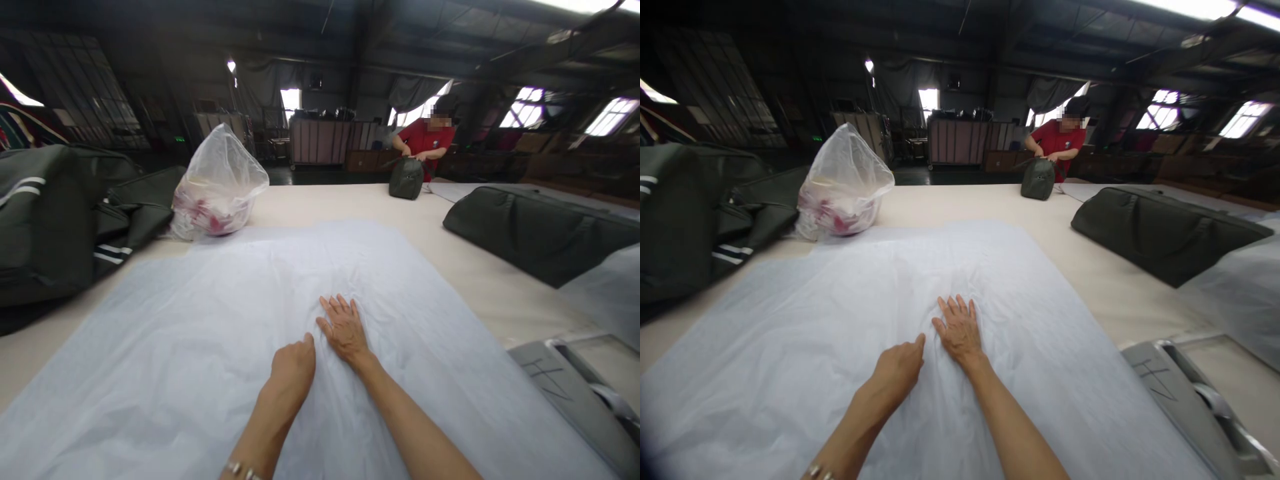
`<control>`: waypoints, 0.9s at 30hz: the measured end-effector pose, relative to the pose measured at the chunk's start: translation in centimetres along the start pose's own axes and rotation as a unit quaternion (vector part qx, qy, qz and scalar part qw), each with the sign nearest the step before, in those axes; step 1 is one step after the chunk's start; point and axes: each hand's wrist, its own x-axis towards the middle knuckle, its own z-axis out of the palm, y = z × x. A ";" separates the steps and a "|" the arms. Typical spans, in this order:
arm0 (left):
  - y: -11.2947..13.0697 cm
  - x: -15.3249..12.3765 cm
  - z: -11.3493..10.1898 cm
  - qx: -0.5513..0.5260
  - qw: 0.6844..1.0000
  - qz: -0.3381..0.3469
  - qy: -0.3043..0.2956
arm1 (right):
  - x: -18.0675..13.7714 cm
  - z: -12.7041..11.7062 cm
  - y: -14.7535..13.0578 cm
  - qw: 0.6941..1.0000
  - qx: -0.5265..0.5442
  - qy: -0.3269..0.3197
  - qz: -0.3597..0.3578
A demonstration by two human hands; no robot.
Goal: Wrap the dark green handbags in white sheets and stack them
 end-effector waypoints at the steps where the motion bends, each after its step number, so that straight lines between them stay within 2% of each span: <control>1: 0.0 0.8 -0.1 0.007 1.000 0.000 0.009 | 0.0 0.0 0.0 1.000 -0.002 0.000 -0.001; 4: -0.5 2.8 0.5 0.022 0.996 0.050 0.071 | 0.0 0.1 0.1 1.000 -0.004 0.008 -0.007; 6: -1.3 3.9 1.7 0.021 0.985 0.113 0.129 | 0.0 0.2 0.2 1.000 -0.005 0.013 -0.011; 8: -2.4 4.6 3.1 0.003 0.976 0.143 0.165 | 0.1 0.2 0.2 1.000 -0.006 0.016 -0.013; 12: -3.9 5.5 5.7 -0.033 0.979 0.095 0.180 | 0.1 0.4 0.4 1.000 0.003 0.021 -0.013; 16: -3.7 6.0 7.1 -0.038 0.974 0.073 0.209 | 0.2 0.6 0.6 1.000 0.005 0.024 -0.016; 24: -3.5 6.2 7.6 -0.018 0.975 0.061 0.211 | 0.2 0.8 0.7 1.000 0.015 0.014 -0.003; 27: -3.3 6.0 7.1 -0.019 0.977 0.055 0.203 | 1.3 0.3 0.9 0.999 0.047 -0.017 0.018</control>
